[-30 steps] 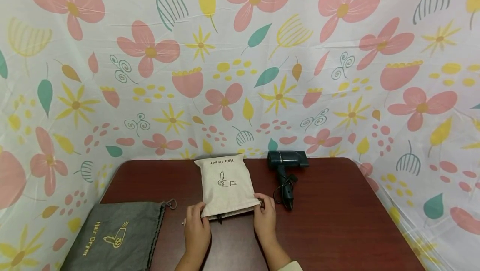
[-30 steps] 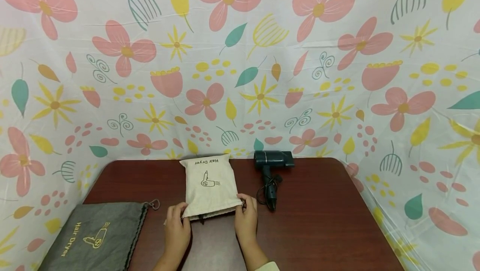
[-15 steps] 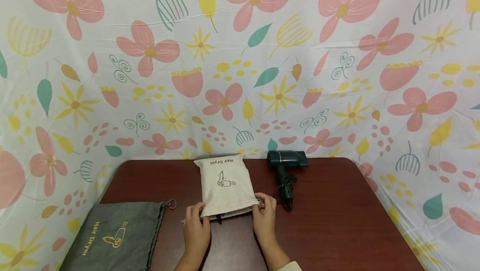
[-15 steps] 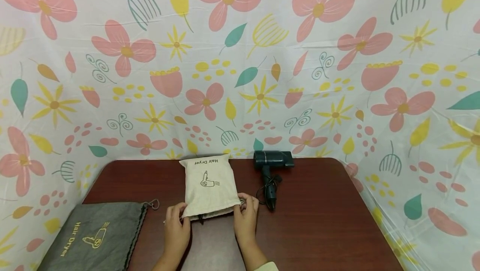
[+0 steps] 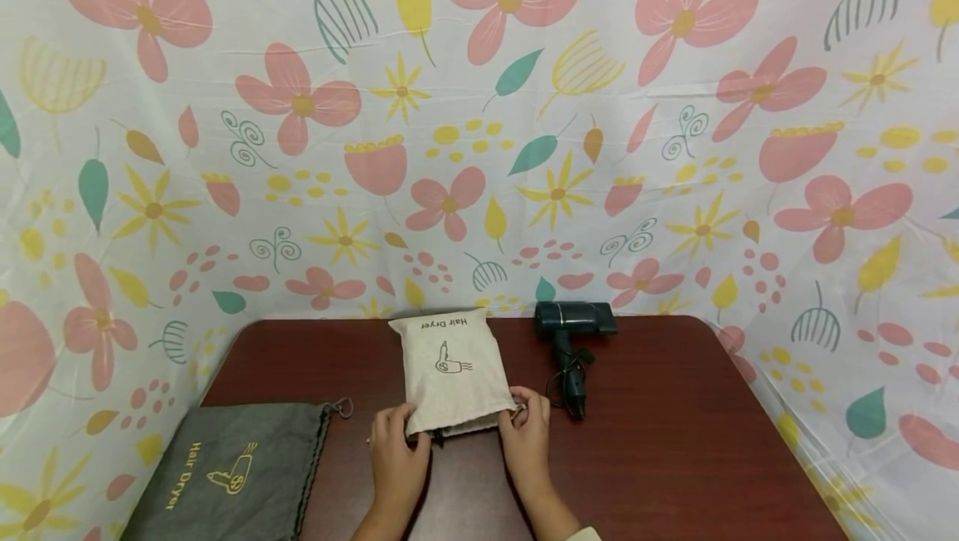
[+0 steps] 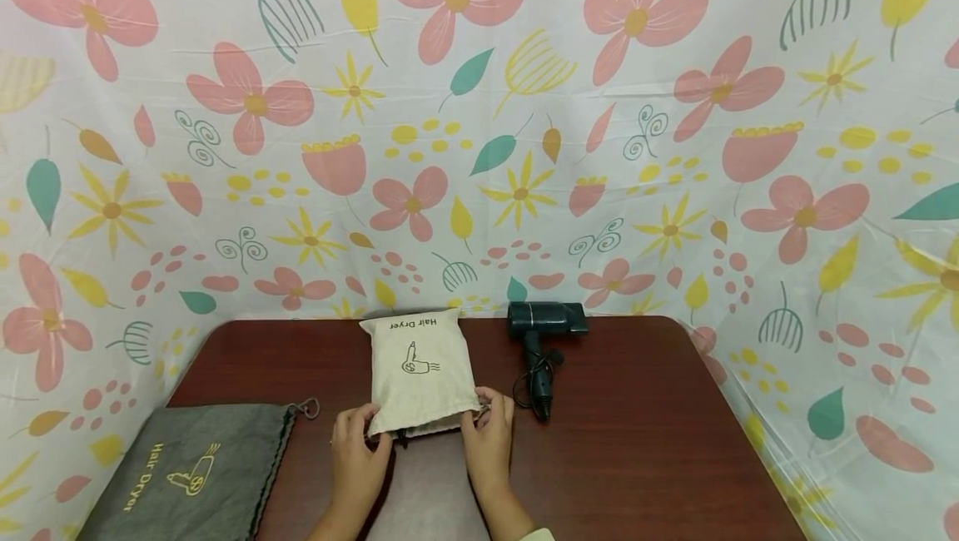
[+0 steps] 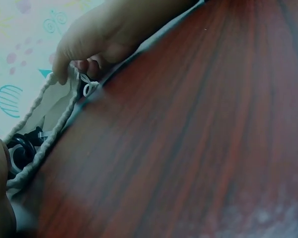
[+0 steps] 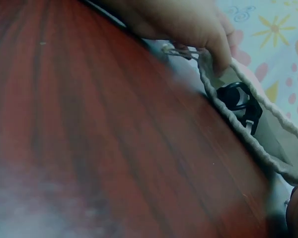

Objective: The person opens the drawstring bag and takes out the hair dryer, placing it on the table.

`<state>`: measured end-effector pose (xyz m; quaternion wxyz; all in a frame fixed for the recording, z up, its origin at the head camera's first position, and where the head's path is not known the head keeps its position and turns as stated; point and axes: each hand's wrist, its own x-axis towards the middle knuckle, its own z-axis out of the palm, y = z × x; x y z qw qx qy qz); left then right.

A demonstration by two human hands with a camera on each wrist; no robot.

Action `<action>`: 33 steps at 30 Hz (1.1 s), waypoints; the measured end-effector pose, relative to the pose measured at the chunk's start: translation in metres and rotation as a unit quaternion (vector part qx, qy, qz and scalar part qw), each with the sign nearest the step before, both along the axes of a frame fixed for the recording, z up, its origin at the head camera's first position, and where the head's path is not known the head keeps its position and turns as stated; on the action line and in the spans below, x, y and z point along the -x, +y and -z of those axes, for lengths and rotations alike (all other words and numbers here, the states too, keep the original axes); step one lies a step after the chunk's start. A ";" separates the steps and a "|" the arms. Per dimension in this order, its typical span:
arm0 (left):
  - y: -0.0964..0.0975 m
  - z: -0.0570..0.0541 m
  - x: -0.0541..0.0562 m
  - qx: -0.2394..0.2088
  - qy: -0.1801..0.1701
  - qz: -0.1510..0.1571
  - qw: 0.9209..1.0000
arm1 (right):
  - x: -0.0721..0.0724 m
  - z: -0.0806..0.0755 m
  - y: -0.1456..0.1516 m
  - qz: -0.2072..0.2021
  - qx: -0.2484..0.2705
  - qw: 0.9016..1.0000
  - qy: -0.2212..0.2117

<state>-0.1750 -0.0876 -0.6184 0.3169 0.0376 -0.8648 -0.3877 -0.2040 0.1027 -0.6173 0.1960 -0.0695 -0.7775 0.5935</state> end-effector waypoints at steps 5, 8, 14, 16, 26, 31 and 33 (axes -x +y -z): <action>0.003 -0.003 -0.002 0.002 0.008 0.003 1.000 | -0.007 -0.003 0.000 -0.005 -0.005 1.000 0.020; 0.004 -0.005 -0.003 0.003 0.016 0.001 1.000 | -0.010 -0.006 0.000 -0.011 0.008 1.000 0.022; 0.005 -0.006 -0.004 0.008 0.023 -0.004 1.000 | -0.016 -0.008 -0.003 -0.003 0.034 0.998 0.046; 0.005 -0.007 -0.005 0.008 0.024 -0.004 1.000 | -0.018 -0.009 -0.004 -0.006 0.027 0.998 0.056; 0.006 -0.008 -0.006 0.002 0.025 0.001 1.000 | -0.028 -0.014 -0.009 -0.079 -0.011 0.997 -0.001; 0.007 -0.009 -0.007 -0.008 0.025 0.009 1.000 | -0.029 -0.012 -0.012 -0.118 -0.026 0.993 -0.010; 0.007 -0.010 -0.007 -0.007 0.029 0.011 0.999 | -0.029 -0.011 -0.012 -0.138 -0.031 0.990 -0.009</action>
